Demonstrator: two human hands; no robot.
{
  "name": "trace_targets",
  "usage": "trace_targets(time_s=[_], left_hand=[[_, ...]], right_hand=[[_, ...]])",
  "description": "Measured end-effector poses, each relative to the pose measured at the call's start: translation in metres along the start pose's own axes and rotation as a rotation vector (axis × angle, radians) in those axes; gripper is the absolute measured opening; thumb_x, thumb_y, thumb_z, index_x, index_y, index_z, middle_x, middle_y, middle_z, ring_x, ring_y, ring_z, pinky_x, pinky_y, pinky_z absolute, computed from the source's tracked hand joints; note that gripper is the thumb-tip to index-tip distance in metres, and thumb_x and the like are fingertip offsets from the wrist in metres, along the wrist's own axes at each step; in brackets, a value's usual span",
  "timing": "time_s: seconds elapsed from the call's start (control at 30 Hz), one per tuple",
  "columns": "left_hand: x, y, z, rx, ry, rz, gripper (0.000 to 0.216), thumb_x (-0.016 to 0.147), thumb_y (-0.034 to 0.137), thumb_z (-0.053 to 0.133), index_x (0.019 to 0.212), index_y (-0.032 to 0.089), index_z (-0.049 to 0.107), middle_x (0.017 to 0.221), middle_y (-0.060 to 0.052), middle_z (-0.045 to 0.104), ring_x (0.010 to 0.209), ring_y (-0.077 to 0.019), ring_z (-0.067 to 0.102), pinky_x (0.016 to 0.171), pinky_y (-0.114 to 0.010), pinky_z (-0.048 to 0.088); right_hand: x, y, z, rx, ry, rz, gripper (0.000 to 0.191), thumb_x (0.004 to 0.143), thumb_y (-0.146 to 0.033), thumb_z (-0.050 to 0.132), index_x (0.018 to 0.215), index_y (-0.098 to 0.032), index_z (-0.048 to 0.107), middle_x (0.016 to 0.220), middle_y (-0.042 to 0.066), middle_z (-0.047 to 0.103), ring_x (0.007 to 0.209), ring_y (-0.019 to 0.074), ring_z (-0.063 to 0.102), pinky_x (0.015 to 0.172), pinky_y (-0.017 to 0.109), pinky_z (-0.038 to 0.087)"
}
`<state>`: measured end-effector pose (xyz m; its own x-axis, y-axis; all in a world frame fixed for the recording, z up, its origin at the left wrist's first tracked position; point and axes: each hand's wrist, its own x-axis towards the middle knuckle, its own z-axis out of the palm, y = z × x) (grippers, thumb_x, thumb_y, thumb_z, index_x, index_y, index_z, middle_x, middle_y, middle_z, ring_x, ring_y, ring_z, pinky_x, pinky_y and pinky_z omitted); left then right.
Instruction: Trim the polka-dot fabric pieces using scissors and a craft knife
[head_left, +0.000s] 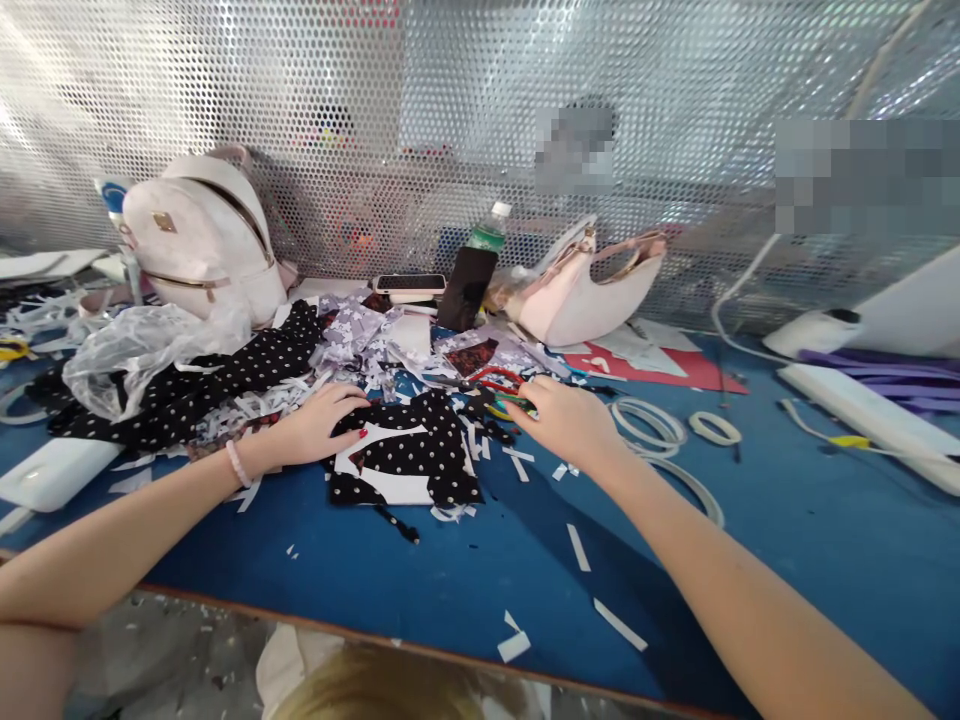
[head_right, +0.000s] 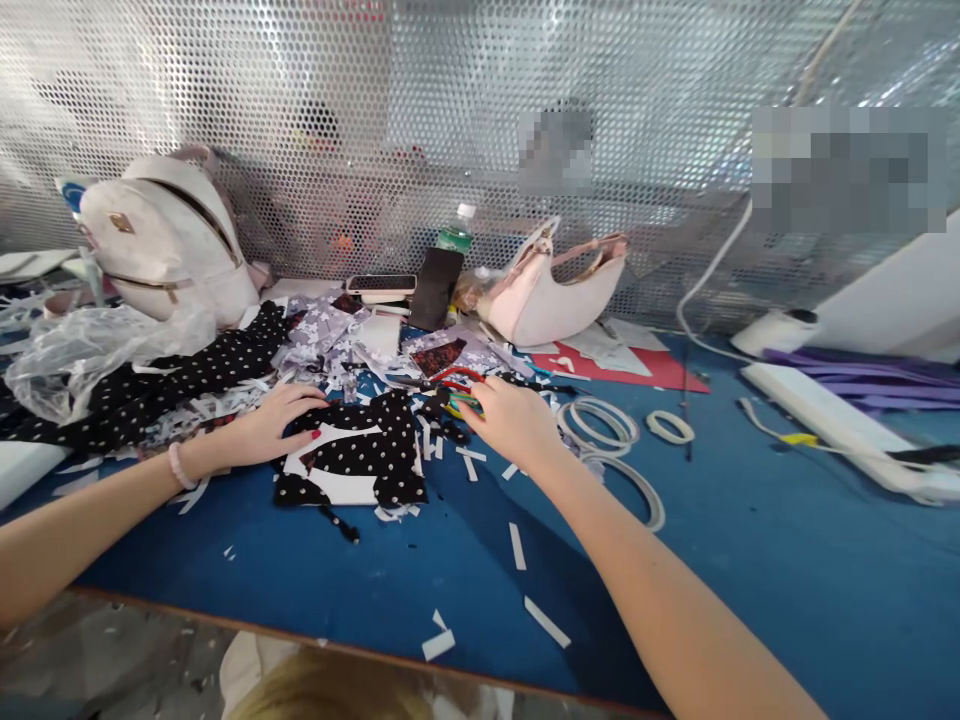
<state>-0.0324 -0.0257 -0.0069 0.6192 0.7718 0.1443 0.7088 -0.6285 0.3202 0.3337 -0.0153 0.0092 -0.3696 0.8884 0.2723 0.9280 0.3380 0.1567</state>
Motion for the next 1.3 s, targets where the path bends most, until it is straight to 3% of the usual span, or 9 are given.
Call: trace_targets(time_s=[0.33,0.47,0.57,0.73,0.87,1.0,1.13,1.3], left_hand=[[0.000,0.002,0.001,0.041,-0.043,0.094,0.050,0.101,0.042,0.035,0.142,0.017,0.048,0.152,-0.012,0.039,0.142,-0.0295,0.031,0.118,-0.050,0.027],[0.001,0.007,-0.002,0.044,-0.097,0.092,0.045,0.101,0.039,0.034,0.139,0.023,0.053,0.154,-0.007,0.040,0.145,-0.0288,0.028,0.119,-0.050,0.024],[0.001,0.011,-0.005,0.041,-0.094,0.086,0.044,0.102,0.038,0.033,0.138,0.025,0.054,0.151,-0.007,0.044,0.141,-0.0293,0.036,0.118,-0.052,0.024],[-0.003,0.020,-0.007,-0.006,-0.126,0.198,0.045,0.102,0.038,0.036,0.144,0.029,0.046,0.155,-0.007,0.038,0.145,-0.0300,0.032,0.118,-0.051,0.023],[-0.006,0.023,-0.007,-0.004,-0.255,0.289,0.057,0.098,0.046,0.046,0.152,0.032,0.033,0.161,-0.005,0.023,0.150,-0.0306,0.017,0.121,-0.050,0.012],[-0.007,0.022,-0.008,-0.026,-0.369,0.300,0.061,0.097,0.045,0.047,0.153,0.033,0.028,0.163,-0.001,0.017,0.152,-0.0270,0.011,0.123,-0.048,0.003],[-0.006,0.022,-0.011,-0.094,-0.402,0.323,0.061,0.095,0.044,0.051,0.152,0.034,0.031,0.162,0.000,0.019,0.151,-0.0267,0.013,0.123,-0.046,0.002],[-0.005,0.021,-0.010,-0.126,-0.373,0.385,0.063,0.094,0.044,0.053,0.152,0.033,0.032,0.161,-0.002,0.023,0.150,-0.0288,0.017,0.123,-0.048,0.005]], right_hand=[[-0.002,0.026,-0.001,-0.070,-0.023,-0.146,0.030,0.098,-0.032,0.041,0.094,-0.015,0.066,0.093,0.012,0.065,0.072,0.0211,0.061,0.054,0.030,0.032],[-0.002,0.037,0.002,0.027,0.056,-0.115,0.030,0.097,-0.027,0.039,0.104,-0.017,0.067,0.097,0.012,0.070,0.077,0.0233,0.064,0.062,0.032,0.039],[-0.001,0.035,0.004,0.143,0.084,-0.208,0.033,0.095,-0.023,0.037,0.106,-0.018,0.068,0.102,0.012,0.072,0.087,0.0243,0.066,0.073,0.035,0.044],[-0.004,0.001,-0.006,0.238,0.099,-0.493,0.033,0.096,-0.017,0.037,0.102,-0.018,0.069,0.098,0.010,0.073,0.091,0.0213,0.065,0.079,0.035,0.040],[-0.010,-0.043,-0.024,0.249,0.108,-0.711,0.035,0.096,-0.008,0.034,0.107,-0.017,0.066,0.084,0.006,0.070,0.078,0.0171,0.060,0.074,0.032,0.033],[-0.011,-0.076,-0.035,0.184,0.033,-0.856,0.031,0.096,-0.007,0.036,0.090,-0.018,0.064,0.072,0.002,0.062,0.069,0.0154,0.051,0.067,0.031,0.027],[-0.005,-0.093,-0.034,0.173,0.049,-0.929,0.031,0.101,-0.019,0.039,0.080,-0.018,0.061,0.066,0.001,0.058,0.065,0.0144,0.047,0.064,0.031,0.024],[0.007,-0.100,-0.030,0.160,0.065,-1.041,0.032,0.099,-0.009,0.035,0.088,-0.019,0.063,0.069,0.000,0.058,0.065,0.0138,0.047,0.064,0.031,0.024]])
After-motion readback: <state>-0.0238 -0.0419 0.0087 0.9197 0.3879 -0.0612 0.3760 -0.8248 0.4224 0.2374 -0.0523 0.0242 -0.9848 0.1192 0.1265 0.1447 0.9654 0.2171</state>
